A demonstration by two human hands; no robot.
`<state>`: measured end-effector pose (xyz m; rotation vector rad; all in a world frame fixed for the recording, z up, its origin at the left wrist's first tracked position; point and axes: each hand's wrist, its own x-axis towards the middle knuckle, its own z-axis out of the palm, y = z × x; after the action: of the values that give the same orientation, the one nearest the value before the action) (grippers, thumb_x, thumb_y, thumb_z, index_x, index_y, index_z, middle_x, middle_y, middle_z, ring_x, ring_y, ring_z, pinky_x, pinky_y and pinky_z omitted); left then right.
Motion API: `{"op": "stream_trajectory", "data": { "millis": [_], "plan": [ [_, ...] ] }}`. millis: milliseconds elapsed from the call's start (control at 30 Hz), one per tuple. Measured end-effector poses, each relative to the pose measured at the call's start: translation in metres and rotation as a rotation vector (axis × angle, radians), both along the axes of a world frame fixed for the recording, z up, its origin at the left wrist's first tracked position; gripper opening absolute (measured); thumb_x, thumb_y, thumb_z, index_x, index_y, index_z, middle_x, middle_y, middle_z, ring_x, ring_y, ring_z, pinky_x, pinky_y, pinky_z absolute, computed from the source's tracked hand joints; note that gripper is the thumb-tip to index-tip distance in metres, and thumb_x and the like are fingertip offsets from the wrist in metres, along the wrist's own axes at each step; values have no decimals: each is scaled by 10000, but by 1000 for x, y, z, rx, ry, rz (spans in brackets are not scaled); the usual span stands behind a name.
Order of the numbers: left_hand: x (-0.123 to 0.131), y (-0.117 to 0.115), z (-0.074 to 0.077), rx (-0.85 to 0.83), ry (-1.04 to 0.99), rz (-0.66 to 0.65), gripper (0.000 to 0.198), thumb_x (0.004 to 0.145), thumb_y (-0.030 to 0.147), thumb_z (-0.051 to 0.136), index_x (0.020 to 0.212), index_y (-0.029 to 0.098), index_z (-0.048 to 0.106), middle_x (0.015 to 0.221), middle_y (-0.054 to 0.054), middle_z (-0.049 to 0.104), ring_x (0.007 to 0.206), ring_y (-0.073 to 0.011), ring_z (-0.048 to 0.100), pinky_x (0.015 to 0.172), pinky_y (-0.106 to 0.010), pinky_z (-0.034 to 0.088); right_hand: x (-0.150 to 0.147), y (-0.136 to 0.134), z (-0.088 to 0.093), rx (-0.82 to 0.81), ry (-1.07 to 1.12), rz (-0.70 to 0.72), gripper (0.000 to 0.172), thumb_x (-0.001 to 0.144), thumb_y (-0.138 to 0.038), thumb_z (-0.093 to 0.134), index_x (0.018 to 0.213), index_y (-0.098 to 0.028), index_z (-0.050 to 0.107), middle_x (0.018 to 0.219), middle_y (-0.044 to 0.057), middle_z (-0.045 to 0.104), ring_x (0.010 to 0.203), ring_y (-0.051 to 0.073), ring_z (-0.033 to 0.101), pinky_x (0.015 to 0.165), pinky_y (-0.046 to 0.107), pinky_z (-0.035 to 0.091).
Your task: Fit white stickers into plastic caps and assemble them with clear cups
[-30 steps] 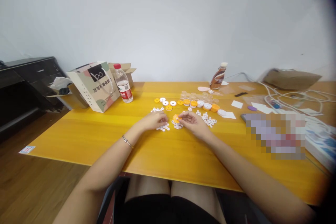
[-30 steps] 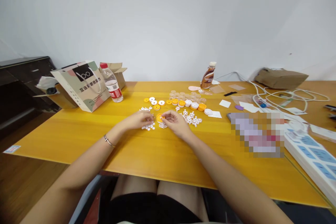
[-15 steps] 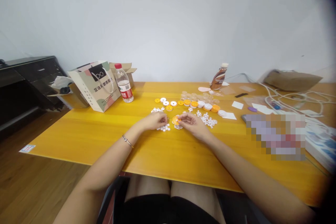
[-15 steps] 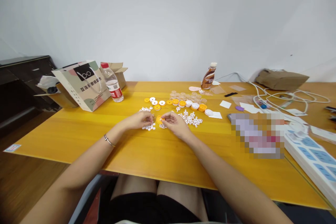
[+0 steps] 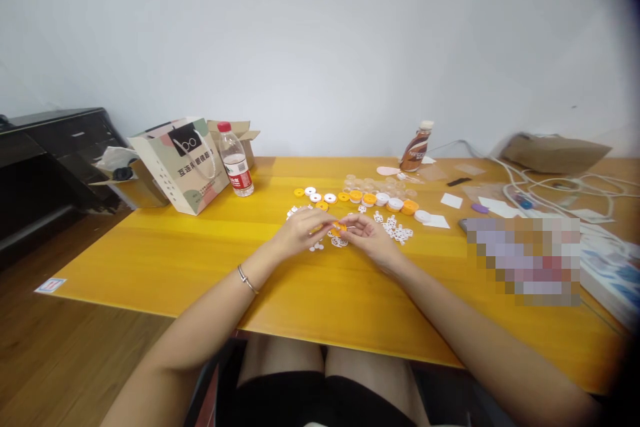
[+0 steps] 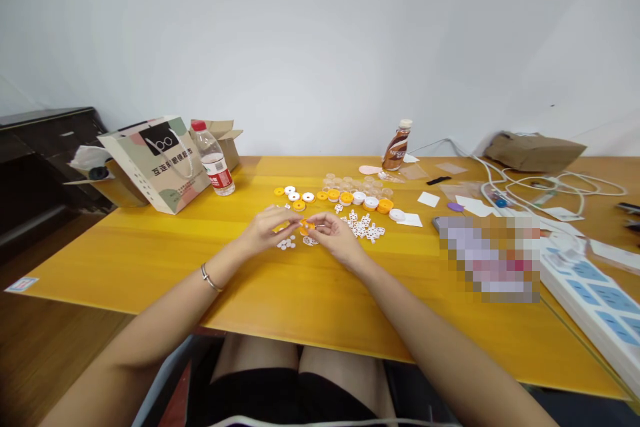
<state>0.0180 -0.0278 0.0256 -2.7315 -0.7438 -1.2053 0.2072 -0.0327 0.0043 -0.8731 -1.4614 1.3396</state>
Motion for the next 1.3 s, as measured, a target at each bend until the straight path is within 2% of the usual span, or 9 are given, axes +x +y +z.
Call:
{"op": "stream_trajectory", "data": {
  "millis": [167, 300, 733, 1033, 1300],
  "plan": [
    [1, 5, -11, 191, 92, 21, 119, 853, 214, 468, 886, 177, 576, 858, -31, 653, 785, -108, 575, 695, -245, 369, 0, -1, 2, -21, -4, 21, 279, 616, -308, 712, 841, -210, 579, 877, 9, 619, 760, 127, 585, 773, 307, 450],
    [2, 6, -13, 241, 159, 72, 141, 864, 249, 454, 871, 179, 576, 837, -31, 645, 767, -116, 548, 685, -259, 337, -1, -2, 4, -26, 11, 19, 281, 619, -309, 711, 846, -208, 581, 887, 10, 623, 769, 126, 583, 789, 311, 444],
    [-1, 5, -12, 15, 247, 113, 254, 896, 312, 369, 914, 200, 597, 886, -49, 626, 827, -130, 533, 741, -286, 294, 0, -4, 3, -43, 23, 4, 297, 615, -339, 711, 854, -202, 602, 890, 19, 626, 797, 146, 584, 792, 325, 450],
    [-1, 3, -8, -10, 278, 93, 244, 893, 293, 379, 925, 203, 604, 879, -39, 641, 825, -130, 530, 728, -287, 281, -1, 0, -2, -45, 18, 1, 283, 600, -297, 720, 839, -206, 596, 873, -1, 619, 778, 128, 580, 812, 320, 438],
    [-6, 2, -1, -28, 157, 132, 198, 872, 261, 421, 919, 192, 601, 916, -53, 630, 856, -137, 544, 743, -280, 323, -1, -1, -1, -41, 17, -34, 294, 583, -290, 724, 812, -204, 559, 832, -1, 597, 763, 130, 568, 772, 306, 438]
  ]
}}
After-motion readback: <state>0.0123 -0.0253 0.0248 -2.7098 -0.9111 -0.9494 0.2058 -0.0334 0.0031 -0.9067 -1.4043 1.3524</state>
